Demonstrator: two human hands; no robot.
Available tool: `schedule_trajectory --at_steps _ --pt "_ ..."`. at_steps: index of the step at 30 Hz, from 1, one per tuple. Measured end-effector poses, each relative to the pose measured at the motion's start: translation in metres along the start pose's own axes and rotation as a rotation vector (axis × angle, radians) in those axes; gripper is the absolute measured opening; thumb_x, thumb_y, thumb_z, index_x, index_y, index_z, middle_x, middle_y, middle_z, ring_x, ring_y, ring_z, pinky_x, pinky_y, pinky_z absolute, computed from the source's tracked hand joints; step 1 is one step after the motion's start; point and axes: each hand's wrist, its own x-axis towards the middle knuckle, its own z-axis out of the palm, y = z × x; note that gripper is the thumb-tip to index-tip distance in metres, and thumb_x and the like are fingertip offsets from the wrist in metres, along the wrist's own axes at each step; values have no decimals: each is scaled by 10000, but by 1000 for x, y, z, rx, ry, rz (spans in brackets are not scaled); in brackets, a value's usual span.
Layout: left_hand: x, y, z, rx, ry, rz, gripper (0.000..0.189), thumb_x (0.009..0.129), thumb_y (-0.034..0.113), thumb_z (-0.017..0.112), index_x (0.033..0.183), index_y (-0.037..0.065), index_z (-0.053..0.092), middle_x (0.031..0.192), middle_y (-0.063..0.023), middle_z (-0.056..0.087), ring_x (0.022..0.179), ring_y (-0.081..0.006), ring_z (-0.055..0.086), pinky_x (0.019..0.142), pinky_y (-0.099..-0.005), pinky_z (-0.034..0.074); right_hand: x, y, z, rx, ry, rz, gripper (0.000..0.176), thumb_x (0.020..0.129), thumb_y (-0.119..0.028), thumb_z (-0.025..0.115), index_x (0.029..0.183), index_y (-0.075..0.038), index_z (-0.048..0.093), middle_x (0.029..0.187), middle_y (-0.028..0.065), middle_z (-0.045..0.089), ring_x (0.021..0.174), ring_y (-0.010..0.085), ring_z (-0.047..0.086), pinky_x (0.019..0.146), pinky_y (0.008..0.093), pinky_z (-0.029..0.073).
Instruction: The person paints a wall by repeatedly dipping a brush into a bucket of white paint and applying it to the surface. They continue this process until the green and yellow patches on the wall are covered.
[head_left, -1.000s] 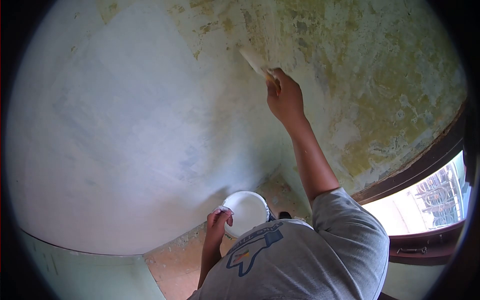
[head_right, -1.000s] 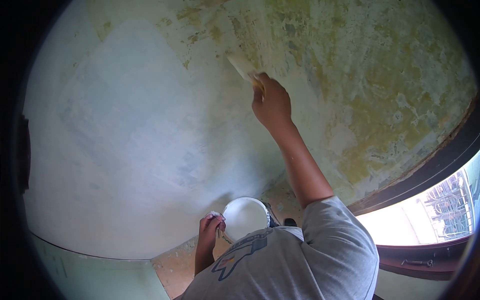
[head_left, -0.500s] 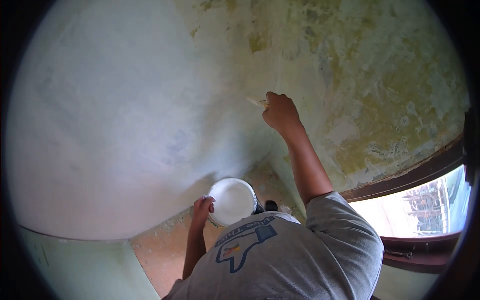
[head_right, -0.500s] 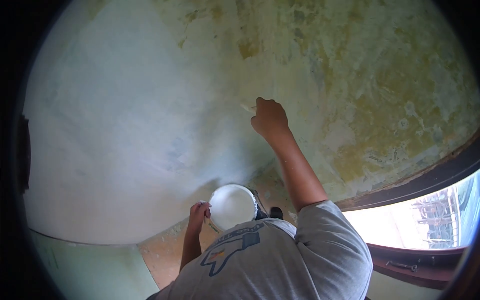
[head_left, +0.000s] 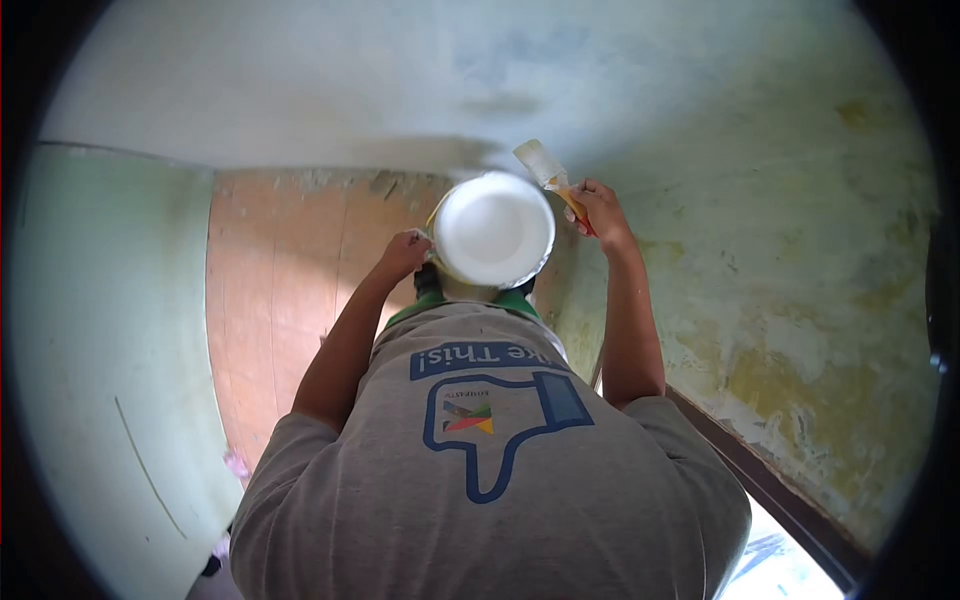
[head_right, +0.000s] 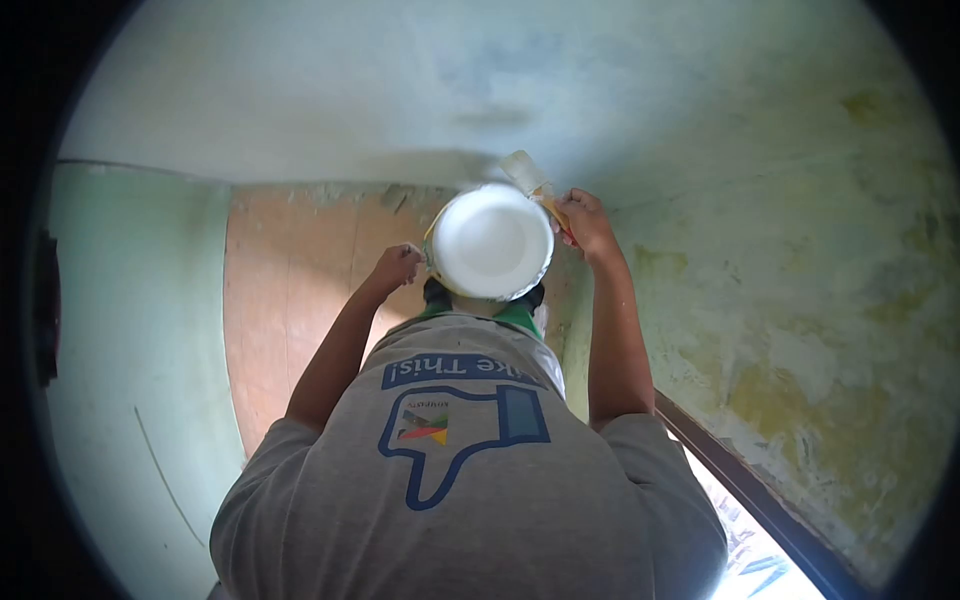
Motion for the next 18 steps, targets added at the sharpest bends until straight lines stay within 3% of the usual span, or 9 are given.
schedule_trajectory --at_steps 2,6,8,9,11,12,13,15,18 --pt "2 -21 -1 -89 -28 -38 234 902 232 653 836 8 651 617 -48 588 505 -137 561 498 -312 452 25 25 21 77 -109 138 171 986 -204 511 919 -53 554 656 63 594 429 102 451 392 268 311" --pt "9 -74 8 -163 -69 -120 205 884 217 674 822 27 627 631 -30 580 523 -123 549 510 -305 438 82 103 56 -24 -167 260 185 981 -206 491 959 -45 580 673 69 592 450 104 458 396 272 339" --pt "6 -88 12 -82 -56 -164 229 857 245 689 816 26 636 661 -46 610 593 -144 583 560 -333 453 116 155 78 -306 -137 252 139 944 -158 543 982 -33 589 688 78 607 465 131 504 428 296 402" --pt "8 -97 11 -87 -47 -179 229 857 245 689 816 26 636 661 -46 610 593 -144 583 560 -333 453 137 184 89 -309 -153 259 139 944 -158 543 982 -33 589 688 78 607 465 131 504 428 296 402" --pt "9 -122 16 -57 -67 -78 254 844 263 694 823 16 643 685 -81 630 649 -179 611 613 -358 476 161 237 104 -826 -171 235 310 927 -228 553 1108 12 626 969 244 703 881 357 707 722 439 565" --pt "6 -115 13 0 -61 -81 256 849 263 686 804 13 652 706 -109 646 693 -202 632 644 -364 487 154 243 115 -1078 -75 -16 270 865 -184 618 1071 -12 640 955 265 699 912 374 716 752 447 574" --pt "0 -111 7 -10 -61 -98 256 849 263 686 804 13 652 706 -109 646 693 -202 632 644 -364 487 150 245 125 -1085 -93 -6 270 865 -184 618 1071 -12 640 955 265 699 912 374 716 752 447 574" --pt "-4 -107 4 47 -9 54 267 852 267 683 769 15 651 710 -116 657 685 -219 641 640 -366 487 140 237 139 -1114 -21 120 286 853 -168 612 1091 -14 646 1038 314 681 1058 435 663 915 470 541" --pt "0 -111 -13 31 -13 -24 307 873 292 682 734 23 630 669 -102 630 651 -187 611 625 -363 469 129 232 159 -1273 -2 191 352 850 -165 618 1180 -44 597 1132 260 649 1105 398 647 923 467 555"
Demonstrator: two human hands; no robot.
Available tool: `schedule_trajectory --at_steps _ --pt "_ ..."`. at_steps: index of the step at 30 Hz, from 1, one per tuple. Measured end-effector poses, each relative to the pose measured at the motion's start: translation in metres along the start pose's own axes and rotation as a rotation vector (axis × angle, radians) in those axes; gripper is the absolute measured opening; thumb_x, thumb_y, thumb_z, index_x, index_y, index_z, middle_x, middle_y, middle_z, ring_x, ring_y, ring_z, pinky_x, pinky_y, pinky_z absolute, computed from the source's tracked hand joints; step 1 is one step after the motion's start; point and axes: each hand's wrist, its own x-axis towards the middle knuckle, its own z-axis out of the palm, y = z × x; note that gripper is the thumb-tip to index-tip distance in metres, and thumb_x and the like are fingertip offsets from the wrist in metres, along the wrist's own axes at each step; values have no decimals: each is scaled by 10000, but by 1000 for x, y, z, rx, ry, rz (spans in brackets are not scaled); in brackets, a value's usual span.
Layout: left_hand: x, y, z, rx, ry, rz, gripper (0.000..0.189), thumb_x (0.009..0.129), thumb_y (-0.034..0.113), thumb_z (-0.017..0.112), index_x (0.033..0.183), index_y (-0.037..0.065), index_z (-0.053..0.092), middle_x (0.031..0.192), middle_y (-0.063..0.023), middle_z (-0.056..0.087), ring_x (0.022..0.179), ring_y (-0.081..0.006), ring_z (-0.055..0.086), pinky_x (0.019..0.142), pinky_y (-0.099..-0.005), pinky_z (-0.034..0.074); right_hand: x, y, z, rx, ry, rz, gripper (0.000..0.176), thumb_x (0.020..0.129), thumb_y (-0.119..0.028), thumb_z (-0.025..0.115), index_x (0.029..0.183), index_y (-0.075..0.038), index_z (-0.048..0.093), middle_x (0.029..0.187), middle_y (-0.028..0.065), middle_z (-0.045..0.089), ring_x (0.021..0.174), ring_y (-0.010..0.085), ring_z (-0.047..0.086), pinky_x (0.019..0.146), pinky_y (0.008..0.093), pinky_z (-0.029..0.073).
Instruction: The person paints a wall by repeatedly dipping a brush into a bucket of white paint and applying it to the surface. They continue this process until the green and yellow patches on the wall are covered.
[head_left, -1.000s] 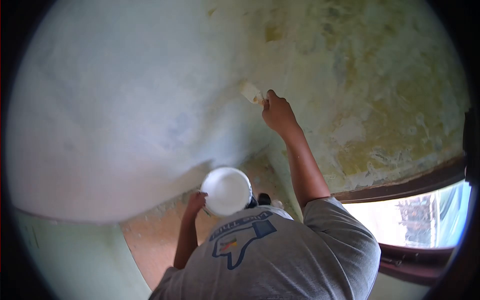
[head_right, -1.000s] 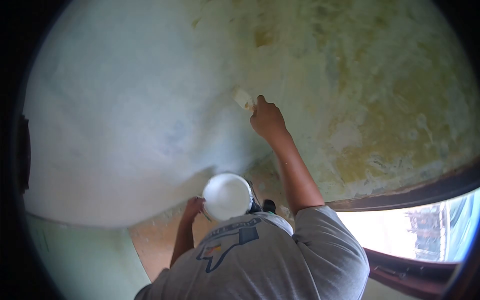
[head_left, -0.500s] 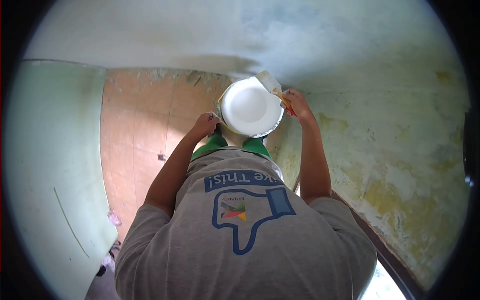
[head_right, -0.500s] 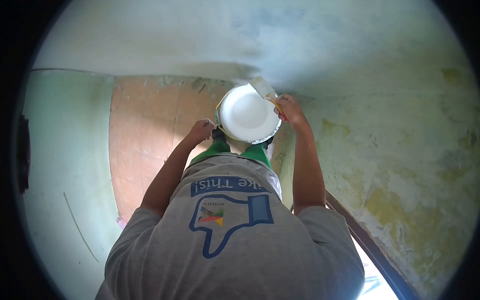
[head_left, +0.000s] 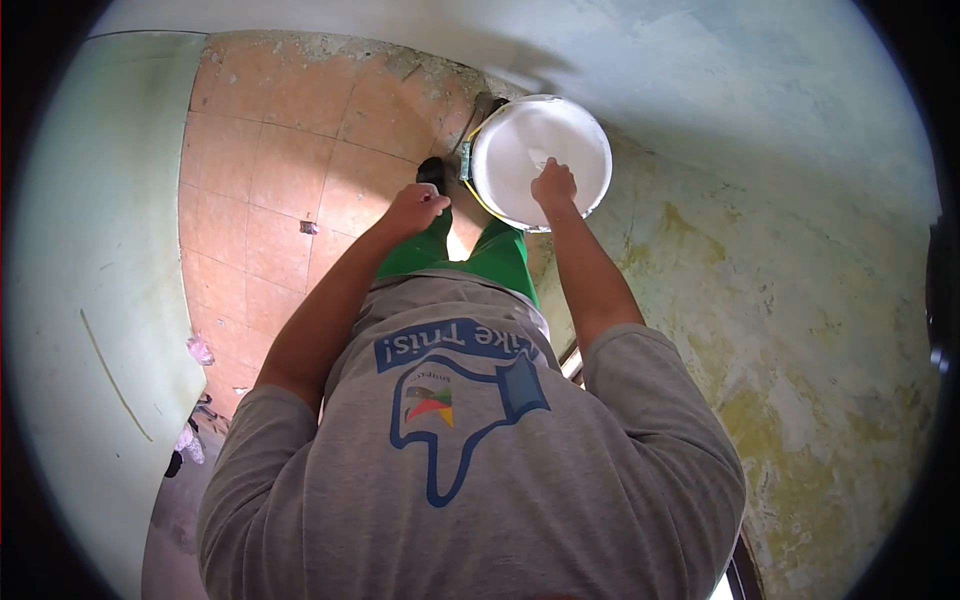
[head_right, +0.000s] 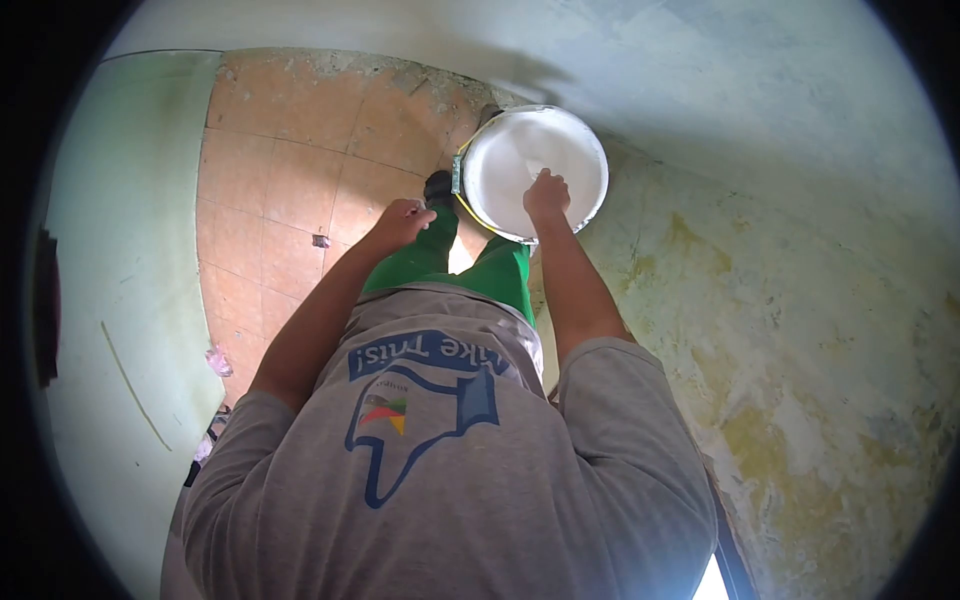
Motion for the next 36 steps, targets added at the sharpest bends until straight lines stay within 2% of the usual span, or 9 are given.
schedule_trajectory --at_steps 8,15,17,18,20,22,28,32,36 --pt "2 -2 -36 -65 44 -94 313 886 297 680 767 17 605 662 -99 601 641 -176 576 618 -368 453 2 -5 3 -197 -22 -47 368 880 -159 604 1240 -91 564 1220 181 599 1163 354 612 920 449 561" --pt "-6 9 -32 114 17 58 339 893 325 664 789 10 600 716 -149 632 671 -252 610 633 -420 459 -23 21 -14 -207 14 -115 309 892 -200 586 1169 -67 624 1130 183 675 1085 350 667 916 465 554" --pt "4 25 -35 108 -10 157 368 935 340 646 761 21 593 629 -71 575 607 -169 562 577 -393 441 -5 39 -22 -10 -1 -143 299 875 -245 606 1080 -38 670 1092 210 698 1039 346 687 903 474 550" --pt "12 27 -37 198 3 182 395 906 390 670 807 11 623 710 -150 627 668 -285 605 643 -418 464 -11 44 -36 -35 33 -235 312 852 -260 654 1047 -19 694 1015 197 722 923 293 724 793 439 576" --pt "12 44 -39 249 -23 170 407 883 419 682 834 17 652 793 -196 674 767 -347 663 704 -441 501 -24 68 -60 598 -256 -112 283 883 -148 664 1132 -16 691 849 100 732 627 167 655 552 326 521" --pt "4 62 -40 418 -70 191 409 860 427 680 861 18 673 862 -232 696 844 -384 687 754 -462 524 -64 70 -110 804 -373 13 261 931 -106 624 1167 -5 670 923 99 740 639 153 640 522 294 498" --pt "26 82 -26 827 -215 457 453 931 371 566 833 -52 694 868 -324 649 838 -500 643 773 -558 492 -123 127 -150 1427 -376 -170 291 996 -112 576 1259 9 556 1107 117 701 784 139 651 574 262 524" --pt "43 95 -22 1071 -425 303 480 935 455 599 974 0 745 987 -238 716 923 -386 691 851 -490 510 -156 156 -175 1758 -332 -193 280 993 -92 559 1260 -21 513 1090 126 671 811 160 639 618 276 530" --pt "-49 254 -11 843 -675 309 463 895 418 608 996 -16 734 989 -237 722 930 -375 697 837 -463 515 -174 181 -215 1969 -203 -360 302 982 -114 561 1272 -64 493 1022 122 650 752 165 596 598 277 496"
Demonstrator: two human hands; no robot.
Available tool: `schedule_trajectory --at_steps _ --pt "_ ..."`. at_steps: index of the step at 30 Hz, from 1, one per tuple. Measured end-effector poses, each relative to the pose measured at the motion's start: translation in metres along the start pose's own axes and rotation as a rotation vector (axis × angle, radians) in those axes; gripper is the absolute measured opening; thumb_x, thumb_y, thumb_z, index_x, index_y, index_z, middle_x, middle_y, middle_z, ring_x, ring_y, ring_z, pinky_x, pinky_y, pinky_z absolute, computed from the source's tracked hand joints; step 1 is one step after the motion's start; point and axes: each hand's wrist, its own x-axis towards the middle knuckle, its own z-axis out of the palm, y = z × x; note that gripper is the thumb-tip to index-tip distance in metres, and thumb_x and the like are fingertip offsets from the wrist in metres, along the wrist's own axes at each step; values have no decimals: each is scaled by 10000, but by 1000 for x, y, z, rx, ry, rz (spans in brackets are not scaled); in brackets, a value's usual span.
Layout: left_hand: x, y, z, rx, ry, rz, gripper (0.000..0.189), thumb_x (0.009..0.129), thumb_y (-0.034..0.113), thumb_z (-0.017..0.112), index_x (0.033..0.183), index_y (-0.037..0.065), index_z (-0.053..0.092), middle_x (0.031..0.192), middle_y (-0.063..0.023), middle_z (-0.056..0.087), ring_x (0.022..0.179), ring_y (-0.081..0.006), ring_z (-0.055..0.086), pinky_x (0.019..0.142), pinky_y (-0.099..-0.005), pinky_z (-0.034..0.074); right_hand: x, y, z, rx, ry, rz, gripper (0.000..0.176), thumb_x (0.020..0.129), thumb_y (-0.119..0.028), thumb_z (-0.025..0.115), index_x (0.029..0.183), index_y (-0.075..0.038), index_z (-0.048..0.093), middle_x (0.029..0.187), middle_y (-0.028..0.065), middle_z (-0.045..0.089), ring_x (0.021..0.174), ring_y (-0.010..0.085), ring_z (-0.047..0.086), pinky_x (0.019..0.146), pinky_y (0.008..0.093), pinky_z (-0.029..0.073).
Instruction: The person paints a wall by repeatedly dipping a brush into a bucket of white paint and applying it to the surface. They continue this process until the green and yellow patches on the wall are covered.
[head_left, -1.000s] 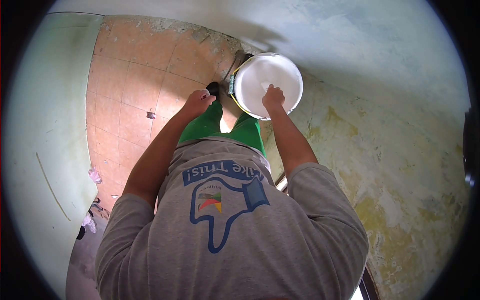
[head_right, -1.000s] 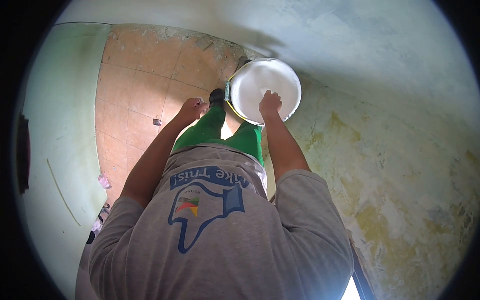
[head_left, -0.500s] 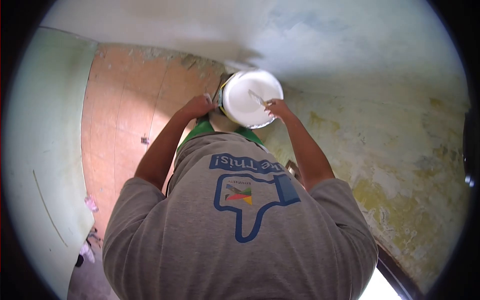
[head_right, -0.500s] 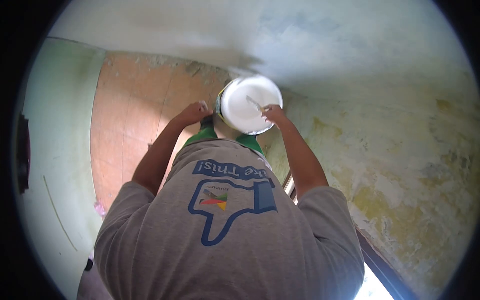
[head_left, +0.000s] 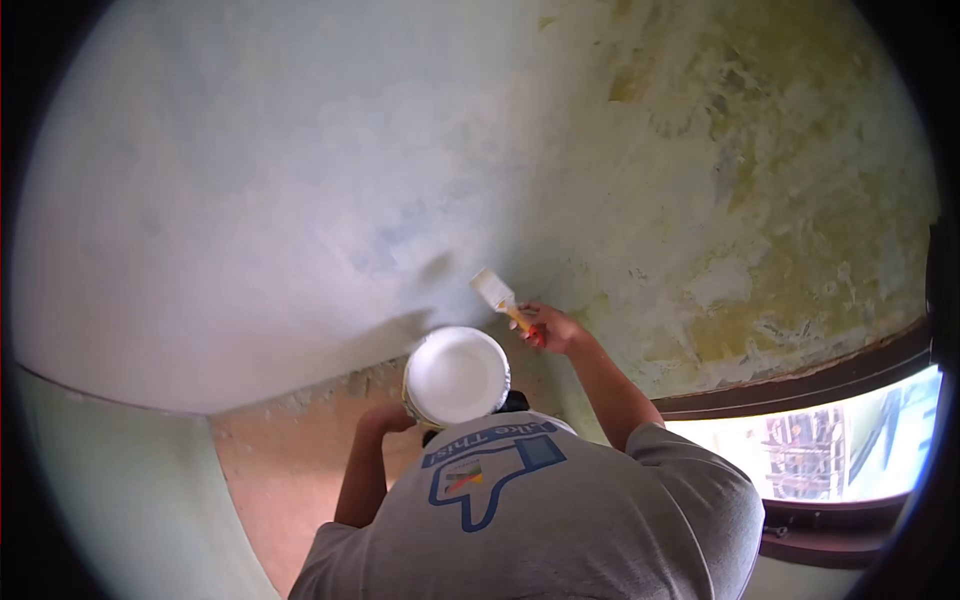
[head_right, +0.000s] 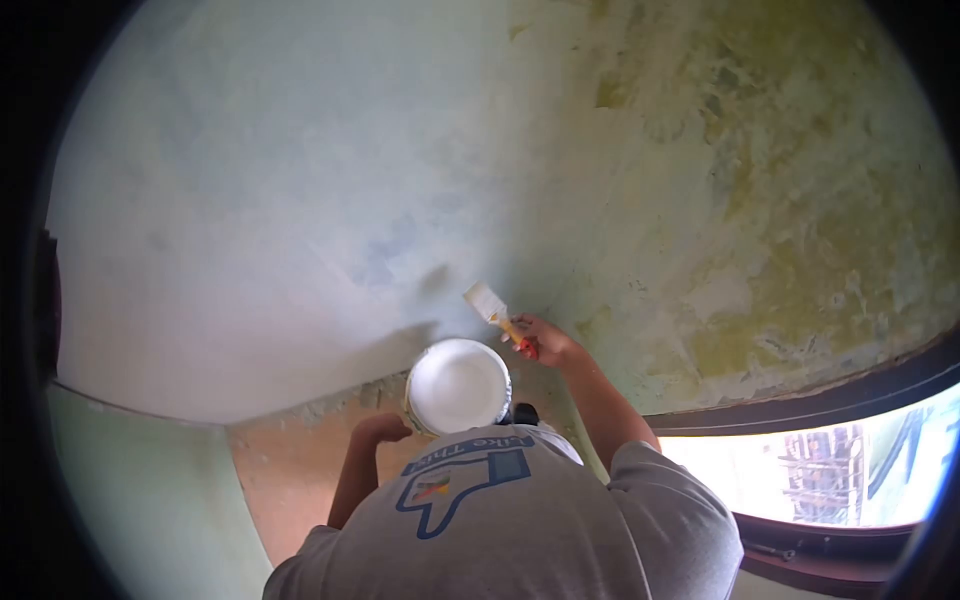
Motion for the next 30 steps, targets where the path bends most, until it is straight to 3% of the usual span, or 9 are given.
schedule_trajectory --at_steps 3,8,11,13,14,18,21,24,30 --pt "60 -62 15 264 136 -236 457 882 400 603 1000 -23 729 973 -240 722 931 -389 698 828 -462 523 -12 -37 4 140 -12 -197 298 969 -109 557 1259 -86 489 962 102 655 704 139 596 527 252 444" --pt "-8 95 -32 323 543 -334 328 854 280 594 840 -23 717 860 -287 685 882 -383 690 819 -448 527 -47 -113 41 -53 408 -524 229 973 -125 572 1196 -73 566 882 67 654 664 99 563 519 241 418" --pt "-9 114 -39 290 1048 45 199 771 133 597 654 -25 565 663 -233 580 643 -408 601 670 -472 495 -55 -144 45 -268 606 -822 294 976 -159 595 1241 -33 606 867 53 662 632 82 539 520 221 399" --pt "12 95 -29 296 1870 883 179 677 -43 570 849 -25 524 864 -179 528 685 -330 554 672 -384 513 -54 -160 41 -408 681 -1123 357 978 -95 589 1325 -11 594 883 44 668 640 68 526 560 211 422" --pt "2 82 -34 474 1644 955 304 650 -74 520 952 -43 501 1029 -156 503 712 -314 551 652 -378 508 -53 -164 41 -402 685 -1139 357 978 -95 589 1325 -11 594 883 44 668 640 68 526 560 211 422" --pt "4 87 -28 453 1614 1047 248 662 -67 508 909 -43 500 1020 -154 502 713 -277 543 632 -375 498 -58 -203 60 -731 903 -1456 353 950 -5 595 1302 -17 630 852 27 614 663 84 505 615 228 436" --pt "5 83 -16 238 1501 832 172 686 -59 538 846 -23 485 890 -122 501 688 -208 512 588 -330 451 -62 -232 91 -869 987 -1565 383 906 34 628 1278 -53 656 825 58 564 689 137 526 628 276 451" --pt "1 103 -11 -336 1449 861 303 797 46 675 660 44 404 630 -29 431 522 -85 372 468 -270 259 -63 -252 109 -946 1064 -1582 357 901 14 632 1249 -61 667 883 97 603 724 207 583 647 326 488" --pt "-14 108 5 -647 1344 792 170 816 -2 625 711 34 496 698 5 482 614 -78 413 556 -253 322 -84 -254 120 -1242 1241 -1296 272 895 -27 615 1153 -70 693 918 149 611 815 342 630 707 430 519"
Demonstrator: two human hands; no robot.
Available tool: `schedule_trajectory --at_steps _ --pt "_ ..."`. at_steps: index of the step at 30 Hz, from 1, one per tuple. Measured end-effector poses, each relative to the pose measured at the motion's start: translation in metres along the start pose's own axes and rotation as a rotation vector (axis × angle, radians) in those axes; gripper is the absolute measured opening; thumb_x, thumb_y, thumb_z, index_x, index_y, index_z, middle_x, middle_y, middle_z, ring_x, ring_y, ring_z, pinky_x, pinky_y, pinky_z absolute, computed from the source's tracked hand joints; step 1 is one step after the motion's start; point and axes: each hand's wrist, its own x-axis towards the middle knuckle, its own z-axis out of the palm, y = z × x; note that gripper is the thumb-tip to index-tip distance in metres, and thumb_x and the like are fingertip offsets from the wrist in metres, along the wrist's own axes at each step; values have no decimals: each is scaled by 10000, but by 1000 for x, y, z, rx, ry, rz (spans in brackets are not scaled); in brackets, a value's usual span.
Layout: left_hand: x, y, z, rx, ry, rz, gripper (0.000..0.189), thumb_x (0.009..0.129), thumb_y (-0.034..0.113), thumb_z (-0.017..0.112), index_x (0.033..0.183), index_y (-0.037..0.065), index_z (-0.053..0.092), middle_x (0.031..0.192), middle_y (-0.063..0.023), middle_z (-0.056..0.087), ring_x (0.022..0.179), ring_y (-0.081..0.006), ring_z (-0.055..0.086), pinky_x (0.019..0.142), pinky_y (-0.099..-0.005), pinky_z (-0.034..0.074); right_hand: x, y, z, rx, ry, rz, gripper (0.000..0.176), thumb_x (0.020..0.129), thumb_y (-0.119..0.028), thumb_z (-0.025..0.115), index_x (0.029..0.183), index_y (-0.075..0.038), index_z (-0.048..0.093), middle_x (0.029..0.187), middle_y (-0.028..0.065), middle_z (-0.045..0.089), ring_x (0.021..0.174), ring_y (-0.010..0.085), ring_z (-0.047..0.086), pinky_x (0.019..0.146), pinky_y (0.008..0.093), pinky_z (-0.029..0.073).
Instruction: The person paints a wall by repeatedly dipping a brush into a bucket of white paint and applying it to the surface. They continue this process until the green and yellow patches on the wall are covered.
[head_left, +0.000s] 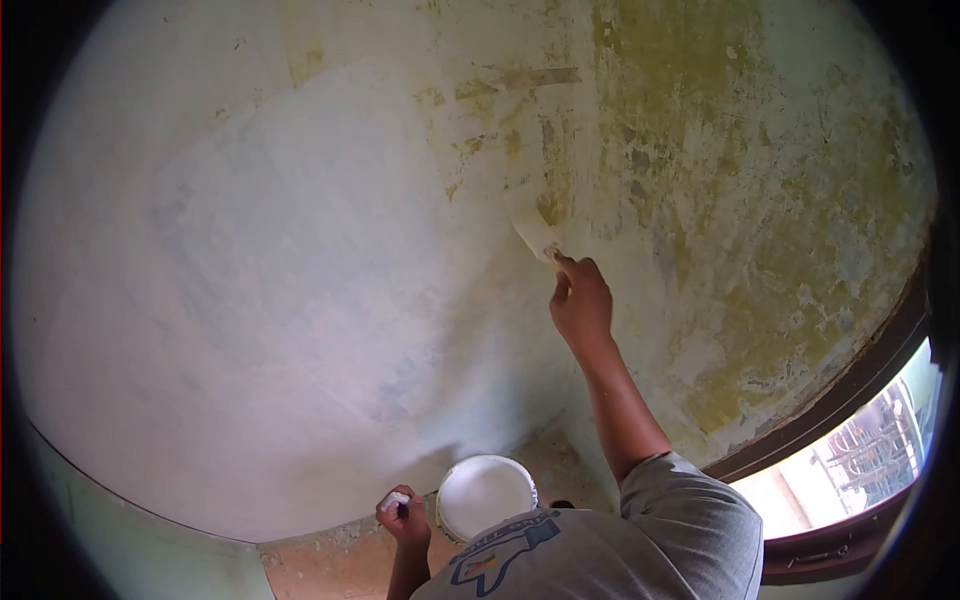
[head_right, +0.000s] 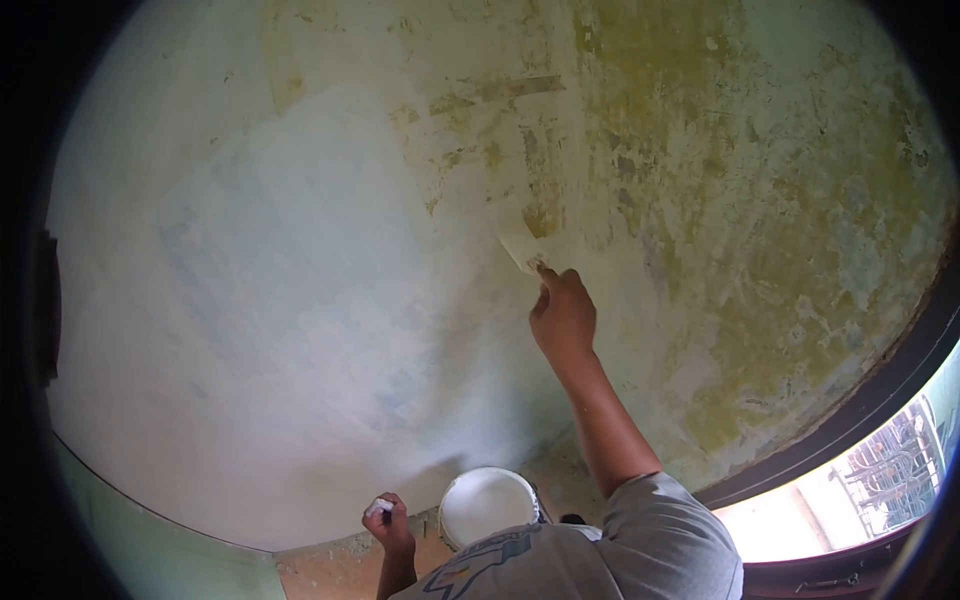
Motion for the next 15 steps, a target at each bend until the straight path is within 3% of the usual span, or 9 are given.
schedule_trajectory --at_steps 3,5,9,11,13,15 --pt "-6 3 2 27 -45 -52 143 825 13 649 738 25 536 686 22 485 622 -70 417 555 -252 313 3 -10 -21 -46 -94 93 241 902 -44 613 1125 -78 699 928 147 606 825 346 635 716 440 521" --pt "-11 -3 3 32 -76 -72 148 822 8 652 731 26 537 687 22 487 617 -69 420 552 -251 318 15 -11 -20 49 32 23 244 902 -45 610 1125 -84 702 939 143 605 826 340 638 724 454 524" --pt "-20 -1 11 57 -128 -70 198 826 14 717 738 21 540 690 15 508 626 -59 459 539 -218 344 18 -6 -3 74 59 -3 237 907 -54 603 1123 -86 698 928 147 598 831 342 641 722 461 525" --pt "-21 -2 8 42 -183 -83 175 821 -1 727 779 10 558 711 11 532 646 -55 482 560 -212 374 6 1 3 -67 -40 28 228 908 -69 605 1117 -88 691 927 155 597 838 346 648 718 464 528" --pt "-20 5 11 97 -224 -77 220 849 50 711 719 41 534 673 27 501 572 -54 429 500 -231 316 -9 16 9 -97 -93 68 224 907 -75 605 1115 -88 689 926 162 598 834 352 648 715 469 528" --pt "-27 -1 15 68 -161 -94 213 850 45 709 723 40 539 671 27 502 579 -55 435 507 -232 323 -18 17 3 -128 -154 106 220 907 -82 606 1112 -87 686 926 169 600 830 357 648 711 473 528"
